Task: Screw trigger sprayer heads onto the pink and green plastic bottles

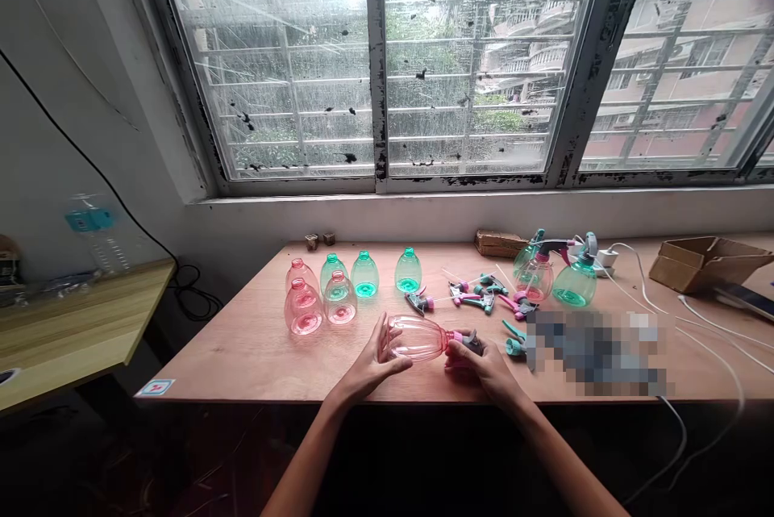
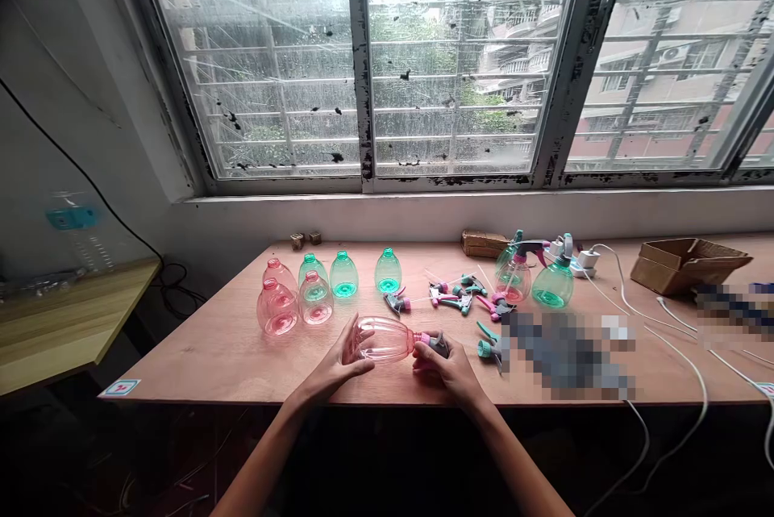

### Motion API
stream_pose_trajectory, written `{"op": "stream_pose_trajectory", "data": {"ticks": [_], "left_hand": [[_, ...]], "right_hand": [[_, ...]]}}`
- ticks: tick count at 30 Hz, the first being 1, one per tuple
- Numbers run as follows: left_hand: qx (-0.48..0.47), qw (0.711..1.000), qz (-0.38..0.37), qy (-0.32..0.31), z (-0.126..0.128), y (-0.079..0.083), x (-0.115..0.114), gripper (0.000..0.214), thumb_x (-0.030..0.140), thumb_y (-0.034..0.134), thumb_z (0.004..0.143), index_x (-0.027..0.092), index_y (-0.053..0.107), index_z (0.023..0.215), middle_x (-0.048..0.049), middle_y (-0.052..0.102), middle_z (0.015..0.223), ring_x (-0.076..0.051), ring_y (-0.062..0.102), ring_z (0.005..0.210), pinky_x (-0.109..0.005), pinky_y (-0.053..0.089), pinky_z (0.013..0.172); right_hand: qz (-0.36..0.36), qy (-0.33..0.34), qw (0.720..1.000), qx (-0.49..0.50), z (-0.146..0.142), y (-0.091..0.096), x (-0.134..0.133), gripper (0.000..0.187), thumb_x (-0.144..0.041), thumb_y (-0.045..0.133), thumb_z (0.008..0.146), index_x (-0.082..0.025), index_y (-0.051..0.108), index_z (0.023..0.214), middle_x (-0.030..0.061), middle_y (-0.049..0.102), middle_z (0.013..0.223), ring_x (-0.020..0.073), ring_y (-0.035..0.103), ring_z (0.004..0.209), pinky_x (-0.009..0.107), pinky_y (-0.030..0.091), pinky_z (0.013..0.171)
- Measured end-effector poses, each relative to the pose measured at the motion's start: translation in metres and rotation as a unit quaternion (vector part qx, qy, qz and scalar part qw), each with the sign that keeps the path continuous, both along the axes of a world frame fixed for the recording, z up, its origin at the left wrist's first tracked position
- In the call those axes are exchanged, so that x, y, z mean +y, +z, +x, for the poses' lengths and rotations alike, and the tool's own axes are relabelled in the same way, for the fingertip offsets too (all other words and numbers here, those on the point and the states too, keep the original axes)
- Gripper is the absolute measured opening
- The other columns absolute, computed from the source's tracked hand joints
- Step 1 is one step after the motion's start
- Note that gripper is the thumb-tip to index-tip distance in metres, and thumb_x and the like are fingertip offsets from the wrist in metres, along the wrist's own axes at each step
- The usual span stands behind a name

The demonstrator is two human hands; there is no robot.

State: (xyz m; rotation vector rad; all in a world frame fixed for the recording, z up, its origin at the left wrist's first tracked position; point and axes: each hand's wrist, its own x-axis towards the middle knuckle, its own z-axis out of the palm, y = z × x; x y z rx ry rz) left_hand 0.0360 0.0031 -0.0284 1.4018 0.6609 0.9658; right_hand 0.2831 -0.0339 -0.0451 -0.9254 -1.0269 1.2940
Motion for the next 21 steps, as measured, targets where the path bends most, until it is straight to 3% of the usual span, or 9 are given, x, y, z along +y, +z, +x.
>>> {"op": "stream_pose_trajectory", "data": {"ticks": [4,9,13,21], "left_hand": [[0.014,1.0,-0.01,0.014,0.0011,0.0009,0.002,0.098,0.038,0.083,0.073,0.022,0.029,0.153,-0.0188,0.052,0.141,-0.036,0.042,0.139,-0.055,0.03,0.116],[0.015,1.0,0.02,-0.01,0.0004,0.0007,0.0002,0.113,0.026,0.088,0.067,0.036,0.017,0.155,-0.0155,0.033,0.156,-0.034,0.038,0.142,-0.055,0.034,0.114],[0.021,0.999,0.019,-0.02,0.001,0.0014,-0.0018,0.115,0.028,0.085,0.07,0.039,0.009,0.155,-0.0167,0.028,0.157,-0.033,0.049,0.132,-0.054,0.04,0.108],[0.041,0.999,0.032,0.013,0.0016,-0.003,0.0066,0.073,0.043,0.072,0.083,0.024,0.041,0.146,-0.0152,0.05,0.137,-0.029,0.06,0.113,-0.05,0.045,0.103]], "right_hand": [[0.016,0.009,1.0,-0.008,0.0002,-0.0008,0.0003,0.043,-0.046,0.083,0.072,-0.018,0.067,0.101,0.0033,0.071,0.078,0.0215,0.071,0.068,0.037,0.061,0.067],[0.005,-0.003,1.0,0.006,0.0011,-0.0005,0.0002,0.043,-0.044,0.083,0.073,-0.018,0.066,0.102,0.0028,0.07,0.081,0.0205,0.07,0.068,0.037,0.062,0.066],[0.002,-0.013,1.0,0.006,0.0014,-0.0011,0.0,0.045,-0.044,0.084,0.072,-0.018,0.066,0.104,0.0034,0.07,0.082,0.0206,0.071,0.068,0.037,0.063,0.065],[0.021,-0.006,1.0,-0.003,0.0019,-0.0035,0.0009,0.043,-0.042,0.082,0.076,-0.016,0.066,0.106,0.0047,0.07,0.082,0.0196,0.07,0.068,0.036,0.063,0.065]]}}
